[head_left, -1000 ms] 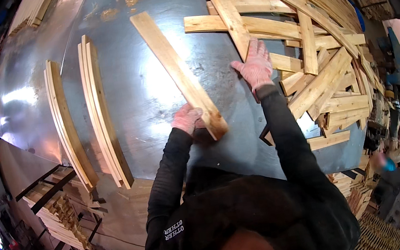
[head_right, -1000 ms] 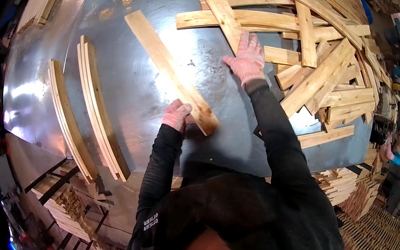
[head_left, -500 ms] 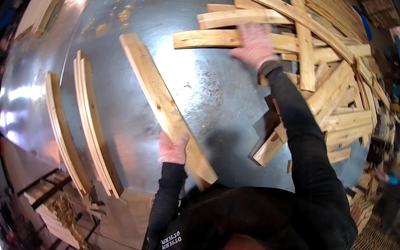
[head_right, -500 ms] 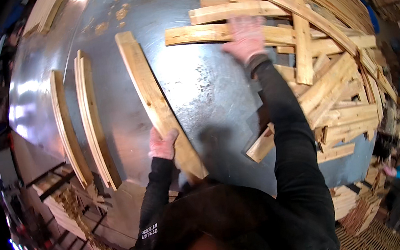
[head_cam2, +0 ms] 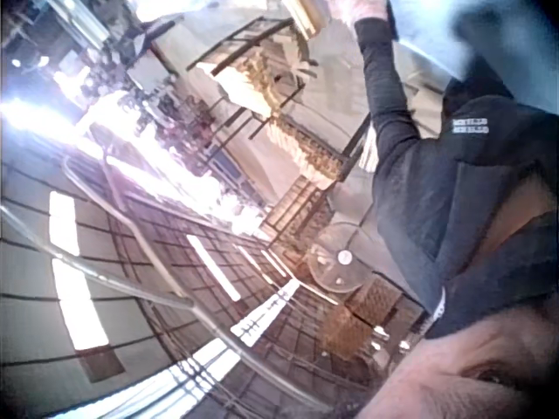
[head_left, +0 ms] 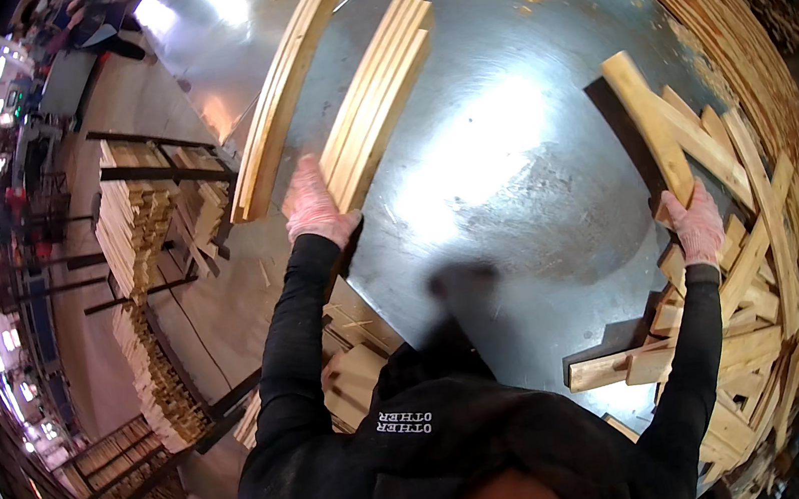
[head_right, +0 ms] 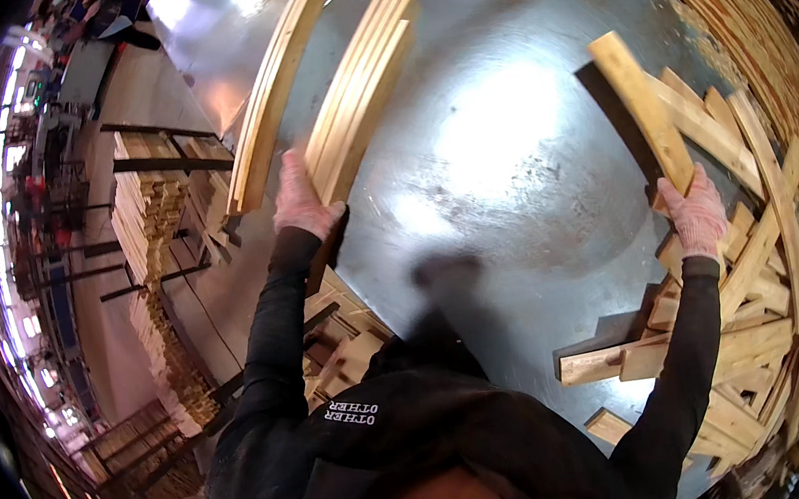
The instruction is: The person sorts wooden planks on a metal table, picking them up from a disorganized pile and arranging them into neat stacks. The person wears pink gloves and handles the wood by hand, organizing the pieces into parallel rows.
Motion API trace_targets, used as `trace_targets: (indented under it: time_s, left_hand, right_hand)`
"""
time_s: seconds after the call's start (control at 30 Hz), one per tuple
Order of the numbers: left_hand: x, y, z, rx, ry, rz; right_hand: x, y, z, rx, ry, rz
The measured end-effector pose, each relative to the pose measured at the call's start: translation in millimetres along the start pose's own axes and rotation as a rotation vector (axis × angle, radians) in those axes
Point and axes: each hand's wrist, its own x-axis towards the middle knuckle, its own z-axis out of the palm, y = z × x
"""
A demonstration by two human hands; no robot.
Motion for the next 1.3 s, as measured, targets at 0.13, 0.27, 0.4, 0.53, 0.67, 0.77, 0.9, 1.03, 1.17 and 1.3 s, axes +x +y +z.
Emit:
trace_targets:
  time_s: [0.13, 0.27, 0.4, 0.53, 0.67, 0.77, 0.9, 1.03, 1.17, 1.3]
  left_hand:
    - [-12, 18, 7, 0.001, -0.124, 0.062]
    - [-26, 26, 3, 0.032, -0.184, 0.104]
    - [24, -26, -26, -0.135, 0.254, 0.158]
    - [100, -136, -38, -0.162, 0.316, -0.06]
    - [142, -146, -45, -0.298, -0.145, -0.055]
    - [137, -87, -40, 0.039, -0.136, -0.117]
    - [131, -123, -22, 0.034, -0.072, -0.033]
    - [142, -141, -3, 0.091, 0.105, 0.169]
    - [122, -50, -14, -0.053, 0.463, 0.3]
    - [22, 106, -10, -0.955, -0.188, 0.583]
  right_hand:
    - [0, -47, -43, 0.798, -0.161, 0.073]
    - [1, -159, -85, 1.636, -0.642, 0.009]
    - [16, -303, -83, 1.803, -0.831, -0.061]
    - [30, -446, -33, 1.048, -0.398, -0.886]
    - [-2, -587, 42, 0.446, -0.138, -1.056]
    - [-26, -610, 53, 0.611, -0.349, -1.178]
    - [-44, -479, 9, 0.732, 0.016, -1.089]
    - [35, -214, -6, 0.203, 0.502, -0.363]
    - [-17, 71, -30, -0.38, 0.256, 0.387]
    - [-40, 157, -68, -0.63, -0.141, 0.331]
